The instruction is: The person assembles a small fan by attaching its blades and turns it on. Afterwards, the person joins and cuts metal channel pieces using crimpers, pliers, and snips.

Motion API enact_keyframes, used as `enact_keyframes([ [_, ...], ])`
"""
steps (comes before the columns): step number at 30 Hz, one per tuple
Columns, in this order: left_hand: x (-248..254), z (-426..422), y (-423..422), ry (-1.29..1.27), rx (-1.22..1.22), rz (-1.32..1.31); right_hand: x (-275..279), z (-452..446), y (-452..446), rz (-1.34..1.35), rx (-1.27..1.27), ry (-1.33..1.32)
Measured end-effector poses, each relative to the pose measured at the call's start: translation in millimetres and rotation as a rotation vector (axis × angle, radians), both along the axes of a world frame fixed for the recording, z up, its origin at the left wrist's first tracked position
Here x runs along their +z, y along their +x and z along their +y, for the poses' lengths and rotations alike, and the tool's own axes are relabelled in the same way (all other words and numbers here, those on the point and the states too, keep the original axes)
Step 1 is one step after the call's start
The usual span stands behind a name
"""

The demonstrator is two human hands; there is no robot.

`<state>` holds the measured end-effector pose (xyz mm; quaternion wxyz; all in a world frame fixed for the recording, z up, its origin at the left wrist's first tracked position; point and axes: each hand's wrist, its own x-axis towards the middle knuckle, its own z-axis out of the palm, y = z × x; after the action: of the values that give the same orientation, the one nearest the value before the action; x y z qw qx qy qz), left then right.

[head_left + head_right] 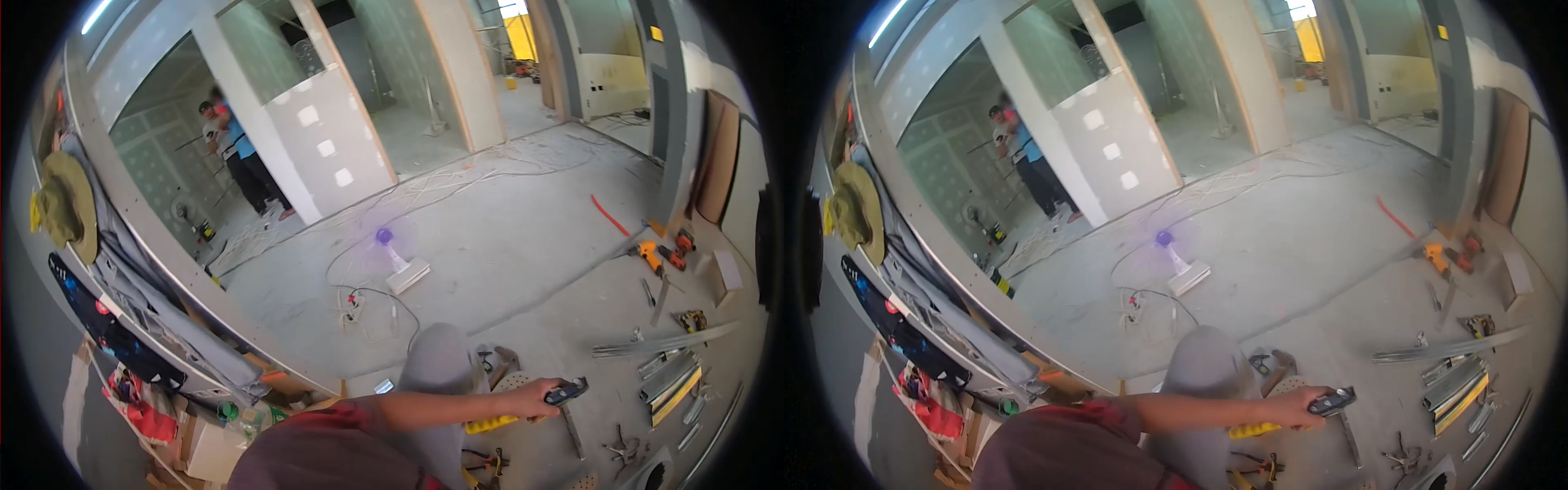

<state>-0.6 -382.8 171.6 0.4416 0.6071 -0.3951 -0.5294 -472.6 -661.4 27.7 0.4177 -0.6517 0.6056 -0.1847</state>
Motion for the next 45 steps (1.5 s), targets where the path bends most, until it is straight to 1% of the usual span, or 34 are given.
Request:
enact_keyframes([
  [1,-0.7,2.1,-5.1,-0.010,0.018,0.002,24.4,-4.2,7.9,-0.049,0.031,0.012],
  [3,1.8,4.8,-10.8,0.013,0.033,0.110,71.5,-13.1,26.1,-0.146,0.098,0.026],
  [4,2.0,5.8,-8.7,0.001,0.043,0.117,93.5,-19.5,41.1,-0.194,0.135,0.029],
  [6,0.6,7.9,-6.7,0.067,0.034,0.175,136.6,-28.5,81.3,-0.279,0.241,0.017],
  [7,5.0,9.3,-4.6,0.091,0.049,0.208,113.6,-73.5,96.2,-0.209,0.417,-0.262],
  [8,8.8,10.5,-1.7,0.109,0.052,0.169,88.2,-111.0,111.9,-0.124,0.583,-0.534],
  [9,11.5,9.9,-1.1,0.134,0.032,0.139,169.1,-45.2,173.3,-0.197,0.515,-0.338],
  [10,9.4,10.7,-1.3,0.128,0.055,0.097,219.5,19.2,229.7,-0.379,0.464,-0.505],
  [11,3.1,8.9,0.1,0.138,0.076,0.098,275.8,59.3,267.3,-0.200,0.587,-0.466],
  [12,8.9,10.8,0.6,0.137,0.089,0.183,272.3,59.3,289.9,-0.147,0.684,-0.408],
  [13,13.6,9.4,0.5,0.183,0.077,0.175,277.5,77.9,308.1,-0.135,0.634,-0.364],
  [14,24.3,12.0,-1.6,0.112,0.145,0.247,237.8,71.0,323.2,-0.269,0.641,-0.709],
  [15,29.2,13.4,4.2,0.151,0.106,0.183,234.2,87.7,341.7,-0.561,0.645,-0.461],
  [16,28.3,16.1,7.5,0.071,0.083,0.186,223.7,99.7,353.6,-0.715,0.644,-0.427],
  [17,29.4,18.9,10.7,0.066,0.099,0.203,216.4,116.7,361.4,-0.792,0.509,-0.243],
  [18,30.7,22.6,13.1,0.068,0.131,0.215,206.9,129.3,363.8,-0.937,0.464,-0.047],
  [19,31.5,26.2,17.1,0.084,0.097,0.228,198.9,139.1,366.8,-1.094,0.427,0.154],
  [20,32.7,30.1,22.4,0.066,0.097,0.256,193.4,147.1,366.6,-1.106,0.424,0.265],
  [21,32.6,23.7,15.3,0.053,0.111,0.275,187.6,141.2,360.2,-1.090,0.439,0.283],
  [23,42.2,29.5,20.2,0.056,0.114,0.278,193.6,147.5,367.1,-1.052,0.443,0.305],
  [25,49.3,29.0,17.7,0.041,0.137,0.267,206.2,150.4,365.4,-0.958,0.552,0.213],
  [29,53.6,32.3,20.1,0.057,0.168,0.315,195.1,156.3,368.6,-0.997,0.544,0.172],
  [31,57.2,32.1,21.5,0.086,0.168,0.362,191.5,156.1,370.6,-1.045,0.475,0.207],
  [35,54.2,34.1,22.4,0.088,0.157,0.387,197.9,157.5,366.5,-1.045,0.475,0.200],
  [37,54.8,33.9,22.7,0.093,0.147,0.369,198.9,153.1,362.4,-0.642,0.644,-0.260],
  [38,52.3,34.0,23.5,0.097,0.148,0.370,201.8,154.7,361.2,-0.642,0.643,-0.256],
  [40,46.4,31.7,25.9,0.111,0.161,0.360,209.2,157.4,359.1,-0.321,0.734,-0.303],
  [41,48.5,31.9,26.2,0.112,0.159,0.359,204.8,158.4,360.8,-0.322,0.731,-0.303],
  [43,54.9,32.4,27.3,0.048,0.186,0.415,179.9,158.1,368.1,-0.833,0.669,-0.410],
  [44,53.2,33.1,33.1,0.045,0.191,0.409,150.5,153.1,369.1,-0.839,0.673,-0.411],
  [45,49.6,33.8,42.9,0.004,0.113,0.515,110.9,145.3,368.9,-0.724,0.854,-0.192],
])
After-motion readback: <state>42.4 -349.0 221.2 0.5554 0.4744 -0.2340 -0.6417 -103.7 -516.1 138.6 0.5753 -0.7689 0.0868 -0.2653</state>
